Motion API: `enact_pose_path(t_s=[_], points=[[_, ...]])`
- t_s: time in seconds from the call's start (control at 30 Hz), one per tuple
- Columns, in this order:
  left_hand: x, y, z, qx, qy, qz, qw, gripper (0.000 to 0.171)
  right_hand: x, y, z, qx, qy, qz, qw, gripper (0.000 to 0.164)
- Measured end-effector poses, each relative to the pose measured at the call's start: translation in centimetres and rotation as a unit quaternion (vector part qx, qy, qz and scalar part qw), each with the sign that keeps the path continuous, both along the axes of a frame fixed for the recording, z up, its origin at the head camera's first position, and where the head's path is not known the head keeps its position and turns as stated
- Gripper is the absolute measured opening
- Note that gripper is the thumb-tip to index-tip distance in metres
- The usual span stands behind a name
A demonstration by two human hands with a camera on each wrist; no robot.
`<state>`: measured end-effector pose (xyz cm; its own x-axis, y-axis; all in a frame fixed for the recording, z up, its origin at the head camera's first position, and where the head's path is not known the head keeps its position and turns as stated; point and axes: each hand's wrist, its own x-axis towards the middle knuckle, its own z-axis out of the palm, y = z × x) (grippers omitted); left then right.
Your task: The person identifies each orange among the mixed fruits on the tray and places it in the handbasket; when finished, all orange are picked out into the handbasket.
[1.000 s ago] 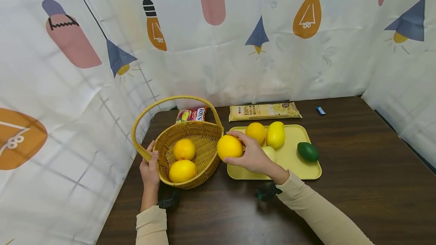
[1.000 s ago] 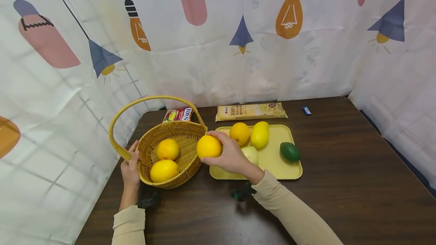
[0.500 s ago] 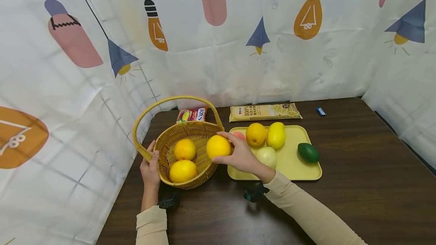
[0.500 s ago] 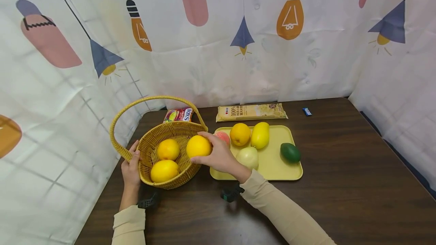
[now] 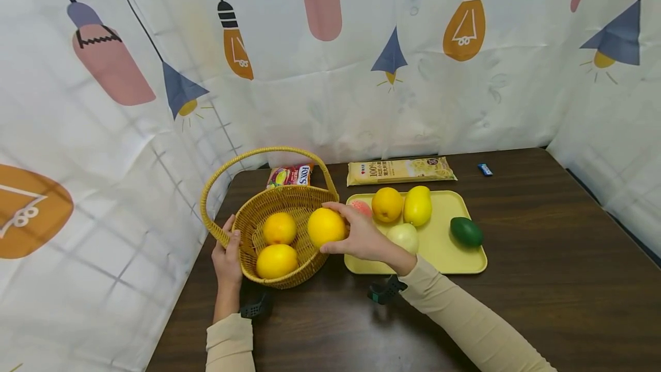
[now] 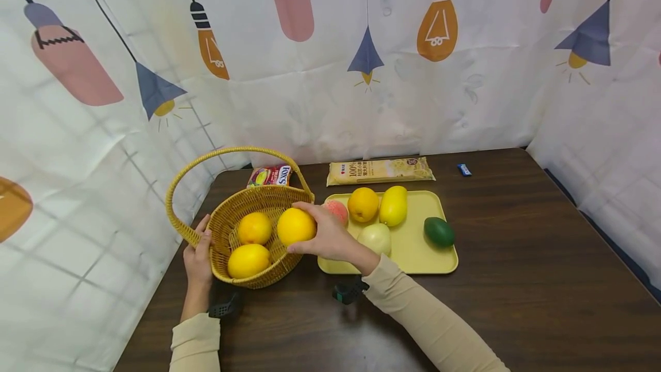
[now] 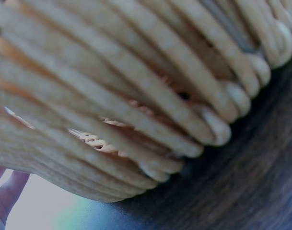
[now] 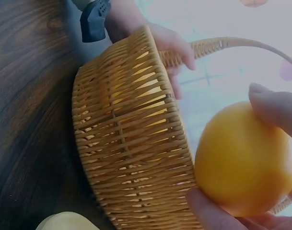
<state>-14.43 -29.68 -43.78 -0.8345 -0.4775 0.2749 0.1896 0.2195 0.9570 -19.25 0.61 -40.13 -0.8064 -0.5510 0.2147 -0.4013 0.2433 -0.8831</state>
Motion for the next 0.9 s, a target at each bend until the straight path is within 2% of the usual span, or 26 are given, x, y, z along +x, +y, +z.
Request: enact_pose_path(t_s=[0.13, 0.3, 0.6, 0.73, 0.9], points=[[0.0, 0.0, 0.1, -0.006, -0.001, 0.000, 1.0000, 0.044, 0.2, -0.2, 0.3, 0.026, 0.022, 0.017, 0.999, 0.085], [-0.1, 0.1, 0.1, -0.009, -0.007, -0.002, 0.9999, 0.044, 0.4, -0.7, 0.6, 0.047, 0.042, 0.016, 0.998, 0.086], [0.0, 0.2, 0.2, -0.009, -0.009, -0.003, 0.9999, 0.045, 0.3, -1.8, 0.2, 0.013, 0.059, -0.026, 0.998, 0.081], [0.0, 0.1, 0.2, -0.005, -0.006, 0.000, 1.0000, 0.043, -0.2, -2.6, 0.2, 0.012, 0.062, -0.021, 0.998, 0.080], [0.1, 0.2, 0.2, -0.005, -0.004, 0.002, 1.0000, 0.043, -0.8, -3.9, 0.1, 0.040, 0.061, -0.013, 0.997, 0.082]])
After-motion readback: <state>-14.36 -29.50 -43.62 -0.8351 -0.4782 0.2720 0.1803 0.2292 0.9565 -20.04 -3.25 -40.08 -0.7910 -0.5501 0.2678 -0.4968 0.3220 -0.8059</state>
